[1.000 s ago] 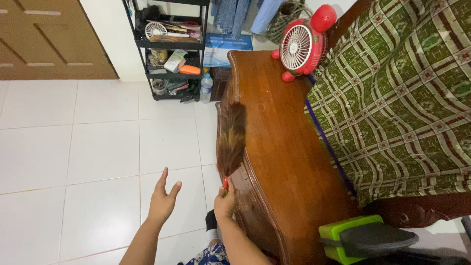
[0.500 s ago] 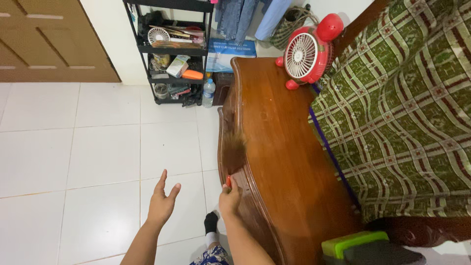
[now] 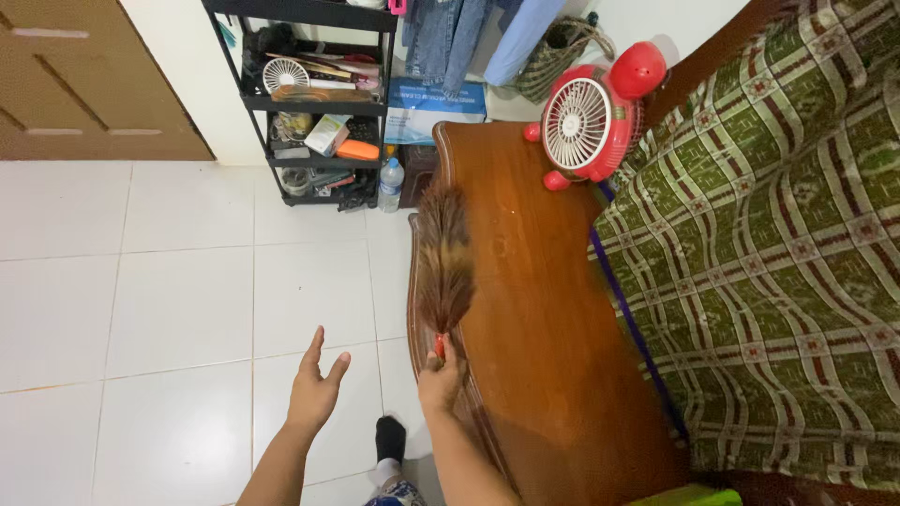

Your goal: The person cleans a wooden dresser with a feather duster, then picks up a broom and dustpan to sweep the floor, specifically focusing on the gap between the bed and the wall.

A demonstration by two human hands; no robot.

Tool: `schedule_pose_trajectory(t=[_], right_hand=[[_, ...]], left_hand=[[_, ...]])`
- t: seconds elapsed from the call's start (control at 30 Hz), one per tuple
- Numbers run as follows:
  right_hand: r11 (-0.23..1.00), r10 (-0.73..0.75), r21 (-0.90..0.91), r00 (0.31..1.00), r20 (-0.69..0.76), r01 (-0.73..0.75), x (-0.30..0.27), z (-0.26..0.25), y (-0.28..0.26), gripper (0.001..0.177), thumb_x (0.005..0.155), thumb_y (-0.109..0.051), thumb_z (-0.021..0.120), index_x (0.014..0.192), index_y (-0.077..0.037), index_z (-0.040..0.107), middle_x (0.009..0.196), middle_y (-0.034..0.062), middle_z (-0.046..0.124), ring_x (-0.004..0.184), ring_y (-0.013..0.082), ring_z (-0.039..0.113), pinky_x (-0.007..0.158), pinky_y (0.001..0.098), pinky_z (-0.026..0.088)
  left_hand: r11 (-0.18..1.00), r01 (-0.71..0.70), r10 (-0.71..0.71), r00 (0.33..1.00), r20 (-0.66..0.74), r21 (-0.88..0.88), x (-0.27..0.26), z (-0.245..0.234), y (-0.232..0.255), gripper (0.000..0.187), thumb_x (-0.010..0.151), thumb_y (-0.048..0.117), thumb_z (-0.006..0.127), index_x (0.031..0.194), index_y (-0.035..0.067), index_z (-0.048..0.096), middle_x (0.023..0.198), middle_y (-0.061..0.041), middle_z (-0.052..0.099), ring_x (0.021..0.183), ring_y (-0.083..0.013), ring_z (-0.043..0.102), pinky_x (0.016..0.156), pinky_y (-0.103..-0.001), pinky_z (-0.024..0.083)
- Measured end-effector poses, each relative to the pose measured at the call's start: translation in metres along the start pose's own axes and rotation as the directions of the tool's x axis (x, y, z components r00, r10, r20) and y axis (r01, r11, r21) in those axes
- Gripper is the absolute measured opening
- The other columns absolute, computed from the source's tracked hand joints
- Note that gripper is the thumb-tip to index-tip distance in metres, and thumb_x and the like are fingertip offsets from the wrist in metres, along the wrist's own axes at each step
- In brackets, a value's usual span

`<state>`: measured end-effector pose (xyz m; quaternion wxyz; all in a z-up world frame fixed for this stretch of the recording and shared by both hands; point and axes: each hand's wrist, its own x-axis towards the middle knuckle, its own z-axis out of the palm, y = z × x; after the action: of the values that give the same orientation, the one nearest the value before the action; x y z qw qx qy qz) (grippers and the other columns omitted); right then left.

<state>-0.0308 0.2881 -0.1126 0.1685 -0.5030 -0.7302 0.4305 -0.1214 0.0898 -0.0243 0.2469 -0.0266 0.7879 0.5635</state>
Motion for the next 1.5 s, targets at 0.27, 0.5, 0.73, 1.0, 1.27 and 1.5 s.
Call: schedule_pose_trajectory(t=[0.27,0.5,0.73,1.0,1.27,1.5], right_hand=[[0.986,-0.162,-0.039,0.986,-0.045,0.16,0.087,0.067,0.005,0.043,0.092,-0.003,0.065,0.134,-0.006,0.063,0.124,0.02,0.064,0.113,0.0326,0.064,0.098,0.0391,0.052],[0.996,-0.011,-0.093,0.997,0.071,0.018,0.132,0.069,-0.049,0.042,0.094,-0.015,0.067,0.136,-0.017,0.065,0.12,0.0194,0.064,0.107,0.0341,0.063,0.092,0.0409,0.049],[0.978,-0.197,-0.051,0.977,0.085,0.202,0.226,0.077,-0.048,0.033,0.093,-0.019,0.066,0.125,-0.02,0.074,0.107,0.0171,0.079,0.101,0.0289,0.075,0.093,0.0373,0.057],[0.999,0.034,0.016,0.998,0.051,-0.035,0.228,0.066,-0.074,0.041,0.091,-0.017,0.066,0.131,-0.027,0.069,0.15,0.0215,0.033,0.122,0.0317,0.056,0.09,0.043,0.057],[0.807,-0.543,-0.281,0.839,-0.01,0.519,0.292,0.011,-0.065,0.035,0.095,-0.015,0.072,0.129,-0.017,0.072,0.123,0.0118,0.064,0.112,0.0293,0.064,0.098,0.043,0.053],[0.814,-0.578,-0.105,0.815,-0.04,0.572,0.265,-0.004,-0.061,0.041,0.087,-0.006,0.065,0.126,-0.016,0.071,0.126,0.016,0.062,0.11,0.0297,0.065,0.093,0.0397,0.056]], left_hand=[[1.0,-0.003,0.004,0.999,-0.051,0.009,0.046,0.006,0.014,0.084,0.09,0.041,0.066,0.161,0.019,0.028,0.165,-0.015,0.031,0.154,-0.0318,0.026,0.12,-0.047,0.027],[0.996,0.082,-0.084,0.994,-0.074,-0.027,0.084,0.013,0.044,0.086,0.089,0.042,0.067,0.161,0.023,0.026,0.166,-0.011,0.029,0.154,-0.0321,0.025,0.12,-0.049,0.027],[0.997,0.082,-0.082,0.994,-0.072,0.005,0.114,0.032,0.077,0.084,0.09,0.044,0.065,0.162,0.025,0.025,0.167,-0.009,0.029,0.155,-0.0309,0.025,0.123,-0.046,0.025],[0.999,0.044,-0.041,0.993,-0.109,0.02,0.137,0.038,0.095,0.084,0.09,0.044,0.065,0.162,0.023,0.026,0.165,-0.012,0.033,0.153,-0.0328,0.03,0.121,-0.047,0.027],[0.999,0.045,-0.041,0.992,-0.115,0.029,0.139,0.042,0.093,0.085,0.089,0.044,0.067,0.162,0.024,0.027,0.165,-0.012,0.033,0.151,-0.0325,0.032,0.119,-0.047,0.032],[0.998,0.048,-0.045,0.994,-0.099,0.031,0.117,0.036,0.088,0.084,0.089,0.044,0.066,0.161,0.024,0.027,0.165,-0.01,0.033,0.153,-0.0299,0.03,0.122,-0.046,0.029]])
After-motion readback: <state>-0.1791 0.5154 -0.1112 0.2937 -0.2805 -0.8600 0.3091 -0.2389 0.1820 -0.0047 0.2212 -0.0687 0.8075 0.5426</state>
